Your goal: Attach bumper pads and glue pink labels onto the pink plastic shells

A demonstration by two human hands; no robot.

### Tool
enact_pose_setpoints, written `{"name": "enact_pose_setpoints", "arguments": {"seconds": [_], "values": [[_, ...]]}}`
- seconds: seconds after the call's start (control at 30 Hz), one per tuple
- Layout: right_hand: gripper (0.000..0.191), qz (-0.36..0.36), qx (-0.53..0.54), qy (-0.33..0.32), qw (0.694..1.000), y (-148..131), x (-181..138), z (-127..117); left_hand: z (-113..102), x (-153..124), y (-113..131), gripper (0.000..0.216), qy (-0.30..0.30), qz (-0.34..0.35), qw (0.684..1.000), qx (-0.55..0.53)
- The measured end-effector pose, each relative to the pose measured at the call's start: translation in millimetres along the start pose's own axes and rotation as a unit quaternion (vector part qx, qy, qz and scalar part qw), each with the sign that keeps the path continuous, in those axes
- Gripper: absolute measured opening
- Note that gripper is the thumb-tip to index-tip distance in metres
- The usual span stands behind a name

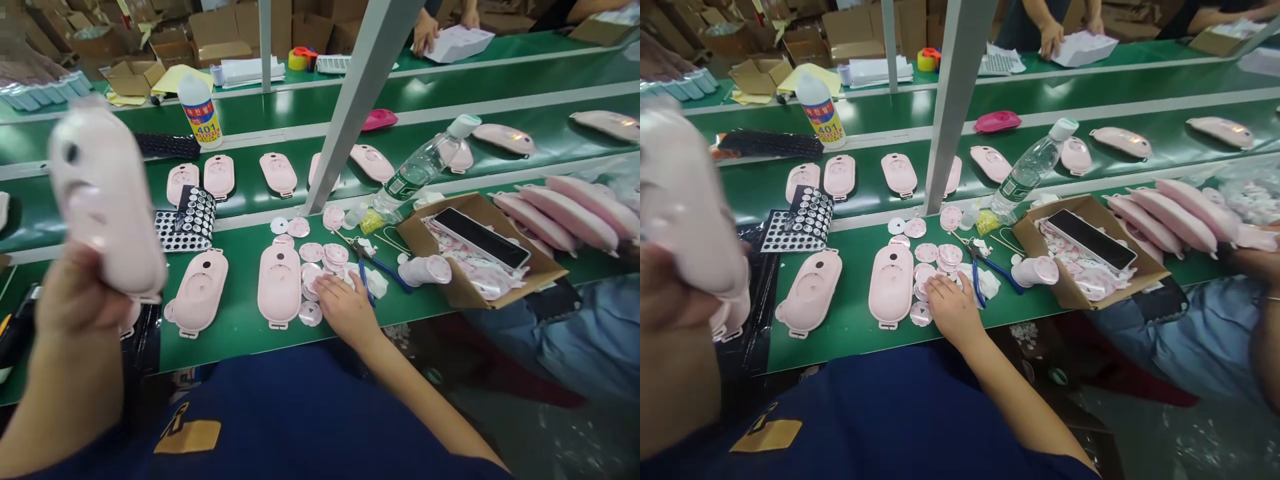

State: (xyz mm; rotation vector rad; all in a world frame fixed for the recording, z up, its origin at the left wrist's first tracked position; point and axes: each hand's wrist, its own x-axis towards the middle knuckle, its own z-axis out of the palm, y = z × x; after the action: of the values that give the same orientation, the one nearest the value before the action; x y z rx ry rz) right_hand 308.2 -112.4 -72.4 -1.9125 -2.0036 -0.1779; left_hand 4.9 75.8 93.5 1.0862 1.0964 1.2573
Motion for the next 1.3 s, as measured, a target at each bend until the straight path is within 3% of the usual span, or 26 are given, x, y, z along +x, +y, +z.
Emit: {"name": "enact_pose_setpoints", "arguments": {"seconds": [0.07,0.13,0.2,0.3,0.47,0.67,0.77,0.87,0.93,1.03,1.1,1.3], "values": [[0.024,-0.006,-0.005,0.01,1.0,-1,0,2,18,-34,-31,0.079,-0.023,-0.043,0.998,-0.029],[0.022,-0.005,-0.007,-0.001,1.0,-4,-1,1,25,-52,-62,0.077,-0.028,-0.124,0.99,-0.057],[0.022,0.008,-0.012,-0.023,1.0,-7,-1,-1,26,-59,-84,0.076,-0.042,-0.182,0.98,-0.071],[0.027,0.025,-0.016,-0.067,0.997,-8,-1,-4,27,-61,-99,0.07,-0.075,-0.209,0.971,-0.087],[0.033,0.031,0.018,-0.113,0.993,-1,4,-6,36,-69,-100,0.067,-0.106,-0.208,0.967,-0.103],[0.028,0.01,0.0,-0.083,0.996,-1,13,-13,37,-81,-104,0.075,-0.115,-0.206,0.963,-0.127],[0.027,-0.009,-0.008,0.029,0.999,-14,25,-36,39,-87,-106,0.078,-0.126,-0.214,0.958,-0.14],[0.024,-0.071,0.023,0.172,0.982,-41,42,-62,45,-94,-107,0.075,-0.146,-0.212,0.954,-0.152],[0.025,-0.124,0.03,0.205,0.97,-63,52,-71,49,-98,-107,0.072,-0.159,-0.212,0.951,-0.159],[0.028,-0.147,0.015,0.16,0.976,-87,58,-65,49,-102,-104,0.067,-0.167,-0.199,0.948,-0.183],[0.043,-0.138,0.015,0.116,0.983,-94,55,-54,46,-103,-102,0.067,-0.167,-0.188,0.947,-0.199],[0.075,-0.127,0.022,0.024,0.991,-94,40,-34,42,-104,-103,0.074,-0.172,-0.193,0.946,-0.193]]}}
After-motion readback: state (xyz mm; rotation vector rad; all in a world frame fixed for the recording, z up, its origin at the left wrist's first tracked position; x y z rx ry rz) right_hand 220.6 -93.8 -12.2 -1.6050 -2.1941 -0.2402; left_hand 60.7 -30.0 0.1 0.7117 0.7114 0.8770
